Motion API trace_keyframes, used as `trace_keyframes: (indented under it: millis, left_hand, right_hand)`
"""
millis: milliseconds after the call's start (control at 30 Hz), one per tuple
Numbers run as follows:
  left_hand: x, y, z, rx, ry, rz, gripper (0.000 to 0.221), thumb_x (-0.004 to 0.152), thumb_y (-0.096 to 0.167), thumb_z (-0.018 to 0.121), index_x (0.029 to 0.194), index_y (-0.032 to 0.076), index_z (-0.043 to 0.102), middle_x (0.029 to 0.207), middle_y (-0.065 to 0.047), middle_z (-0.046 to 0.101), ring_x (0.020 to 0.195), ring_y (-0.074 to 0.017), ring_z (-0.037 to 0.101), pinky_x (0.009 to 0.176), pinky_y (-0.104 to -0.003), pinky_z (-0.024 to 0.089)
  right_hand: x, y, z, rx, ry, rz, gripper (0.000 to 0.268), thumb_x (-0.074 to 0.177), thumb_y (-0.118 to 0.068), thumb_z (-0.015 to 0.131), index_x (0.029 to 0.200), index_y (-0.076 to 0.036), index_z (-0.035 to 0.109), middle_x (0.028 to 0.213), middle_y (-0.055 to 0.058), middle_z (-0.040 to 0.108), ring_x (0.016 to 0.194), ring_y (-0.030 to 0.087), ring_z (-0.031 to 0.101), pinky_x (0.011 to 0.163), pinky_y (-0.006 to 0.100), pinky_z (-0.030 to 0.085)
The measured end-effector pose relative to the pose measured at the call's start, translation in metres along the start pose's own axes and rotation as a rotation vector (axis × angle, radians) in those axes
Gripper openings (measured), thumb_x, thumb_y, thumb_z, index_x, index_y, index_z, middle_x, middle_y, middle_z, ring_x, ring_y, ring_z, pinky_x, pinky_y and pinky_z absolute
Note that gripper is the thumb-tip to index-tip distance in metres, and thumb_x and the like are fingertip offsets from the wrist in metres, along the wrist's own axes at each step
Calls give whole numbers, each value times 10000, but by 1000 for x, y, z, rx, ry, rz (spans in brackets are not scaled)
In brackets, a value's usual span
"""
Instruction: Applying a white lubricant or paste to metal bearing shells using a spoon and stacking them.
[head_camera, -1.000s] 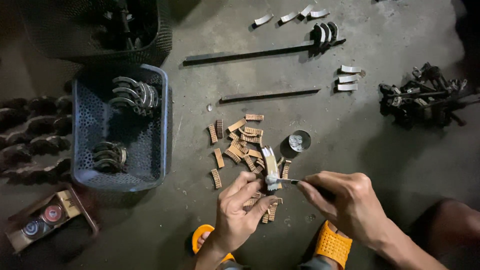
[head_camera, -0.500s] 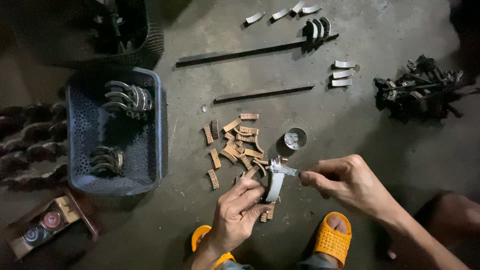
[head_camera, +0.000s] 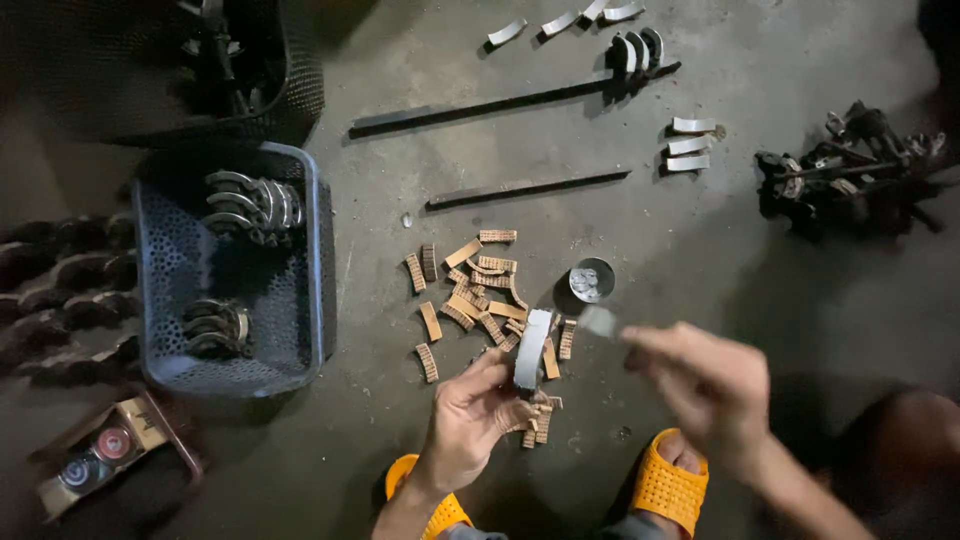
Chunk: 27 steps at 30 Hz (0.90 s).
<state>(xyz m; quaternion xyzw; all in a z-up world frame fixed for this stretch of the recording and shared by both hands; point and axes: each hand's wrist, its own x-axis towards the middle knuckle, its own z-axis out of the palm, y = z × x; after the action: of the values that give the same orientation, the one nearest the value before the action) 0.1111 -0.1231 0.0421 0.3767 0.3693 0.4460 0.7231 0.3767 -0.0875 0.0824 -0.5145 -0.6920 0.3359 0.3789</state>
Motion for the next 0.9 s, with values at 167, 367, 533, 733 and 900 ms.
trace_keyframes:
  millis: [167,367,533,733,900]
  left_hand:
    - [13,-4,1,-37,-12,-37,268,927,-45,724,1189,-88,687,1206,-85,612,1040,-149,626,884,-278,565]
    - [83,-14,-21,171,93,-145,204,880,-54,708,1083,-46,688,1058,-49,634,916,-166,671,738,-306,549]
    - [241,-71,-51,846,157,66,254,800,93,769,1043,21,780,866,-93,741,804,-193,706,713,-350,553]
    - [437,-155,-41,908,483,134,321,774,190,817,1047,26,778,891,-150,753,805,-272,729,747,-400,552]
    - [479,-181,-2,846,608,70,295,829,47,743,1124,29,742,894,-170,701,799,-280,710,724,-408,547]
  right_hand:
    - [-1,17,37,-261,141,-248,330,834,60,716,1158,7,736,872,136,736,713,162,697,625,272,559]
    - [-14,95,35,-91,241,229,285,888,47,695,1160,-18,748,876,75,752,685,119,690,606,243,555]
    - [-87,164,60,96,229,489,260,851,56,713,1101,8,764,748,69,673,665,126,627,616,244,499]
    - [-143,203,87,244,158,511,253,784,66,709,1021,29,793,687,72,757,626,124,739,590,248,551]
    - [-135,197,81,182,123,774,199,759,50,751,942,18,822,661,88,805,626,156,759,582,265,611]
